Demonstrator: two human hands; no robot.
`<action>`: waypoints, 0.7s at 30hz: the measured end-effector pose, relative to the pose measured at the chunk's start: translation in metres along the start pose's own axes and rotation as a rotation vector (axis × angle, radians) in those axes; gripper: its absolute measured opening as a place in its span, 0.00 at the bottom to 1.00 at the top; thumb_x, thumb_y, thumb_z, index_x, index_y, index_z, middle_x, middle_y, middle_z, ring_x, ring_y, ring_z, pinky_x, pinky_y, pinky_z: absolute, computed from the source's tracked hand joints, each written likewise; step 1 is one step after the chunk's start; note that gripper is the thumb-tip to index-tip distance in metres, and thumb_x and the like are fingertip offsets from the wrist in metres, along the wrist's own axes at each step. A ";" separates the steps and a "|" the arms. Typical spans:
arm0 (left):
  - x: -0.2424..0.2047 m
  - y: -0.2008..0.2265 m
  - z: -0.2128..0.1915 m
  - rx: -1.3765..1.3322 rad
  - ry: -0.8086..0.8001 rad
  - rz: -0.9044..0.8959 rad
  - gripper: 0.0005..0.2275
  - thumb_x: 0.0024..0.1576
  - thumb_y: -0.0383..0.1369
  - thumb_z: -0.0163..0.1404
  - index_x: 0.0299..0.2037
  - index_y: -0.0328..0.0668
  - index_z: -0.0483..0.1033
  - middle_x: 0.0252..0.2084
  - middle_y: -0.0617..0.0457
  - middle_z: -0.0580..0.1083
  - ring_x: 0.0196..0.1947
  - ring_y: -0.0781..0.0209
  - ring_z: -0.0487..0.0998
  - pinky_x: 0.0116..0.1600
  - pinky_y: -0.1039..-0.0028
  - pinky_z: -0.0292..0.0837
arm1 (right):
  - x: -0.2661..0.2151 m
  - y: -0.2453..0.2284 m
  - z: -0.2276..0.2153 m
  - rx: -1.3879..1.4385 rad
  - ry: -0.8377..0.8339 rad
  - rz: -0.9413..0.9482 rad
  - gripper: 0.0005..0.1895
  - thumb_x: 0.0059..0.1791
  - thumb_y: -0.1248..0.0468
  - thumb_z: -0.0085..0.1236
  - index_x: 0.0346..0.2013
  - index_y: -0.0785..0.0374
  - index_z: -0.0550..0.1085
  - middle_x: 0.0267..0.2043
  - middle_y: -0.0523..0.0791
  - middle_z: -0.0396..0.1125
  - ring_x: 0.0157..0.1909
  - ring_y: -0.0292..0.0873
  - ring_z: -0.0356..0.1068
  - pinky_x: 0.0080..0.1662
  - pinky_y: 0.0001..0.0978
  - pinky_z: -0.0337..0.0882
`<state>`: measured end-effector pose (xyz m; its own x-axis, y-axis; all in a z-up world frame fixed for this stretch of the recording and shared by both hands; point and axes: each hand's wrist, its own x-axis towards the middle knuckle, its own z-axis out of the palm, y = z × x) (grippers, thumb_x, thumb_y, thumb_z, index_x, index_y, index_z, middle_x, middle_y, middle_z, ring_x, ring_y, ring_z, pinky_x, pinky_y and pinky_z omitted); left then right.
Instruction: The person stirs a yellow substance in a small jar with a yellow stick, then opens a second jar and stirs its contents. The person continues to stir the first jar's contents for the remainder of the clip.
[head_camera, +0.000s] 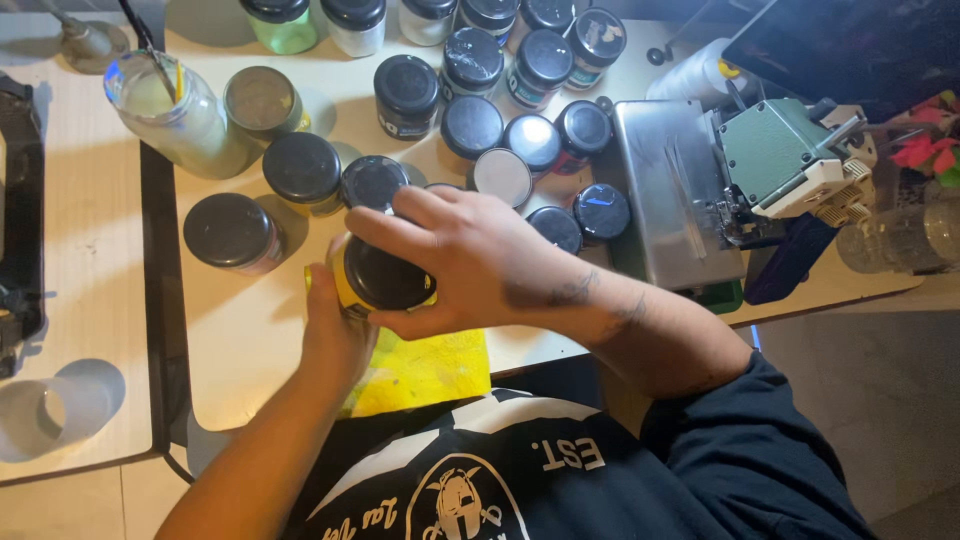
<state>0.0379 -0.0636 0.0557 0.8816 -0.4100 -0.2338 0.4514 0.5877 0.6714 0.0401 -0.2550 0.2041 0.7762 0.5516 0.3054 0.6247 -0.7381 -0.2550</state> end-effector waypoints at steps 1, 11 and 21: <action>0.006 0.015 0.008 0.084 -0.085 0.045 0.32 0.63 0.63 0.43 0.66 0.48 0.71 0.58 0.50 0.76 0.62 0.58 0.76 0.62 0.69 0.75 | 0.006 0.005 -0.008 0.036 0.000 -0.001 0.40 0.52 0.38 0.70 0.67 0.58 0.66 0.43 0.49 0.65 0.37 0.55 0.72 0.39 0.50 0.72; 0.025 0.014 -0.001 0.459 -0.191 0.377 0.15 0.70 0.41 0.41 0.62 0.44 0.60 0.41 0.45 0.77 0.31 0.57 0.82 0.33 0.75 0.79 | 0.090 0.098 -0.017 -0.202 0.082 0.041 0.37 0.51 0.47 0.72 0.68 0.53 0.66 0.47 0.53 0.62 0.40 0.64 0.73 0.42 0.56 0.71; 0.024 0.025 -0.006 0.779 -0.240 0.582 0.13 0.74 0.39 0.39 0.59 0.43 0.72 0.38 0.51 0.79 0.35 0.64 0.81 0.43 0.74 0.81 | 0.155 0.175 0.033 -0.280 -0.010 -0.008 0.35 0.38 0.51 0.75 0.57 0.56 0.74 0.45 0.50 0.74 0.39 0.55 0.72 0.31 0.51 0.64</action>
<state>0.0711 -0.0544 0.0631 0.8464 -0.3845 0.3684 -0.3336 0.1564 0.9297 0.2720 -0.2860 0.1768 0.7729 0.5606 0.2971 0.5844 -0.8114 0.0110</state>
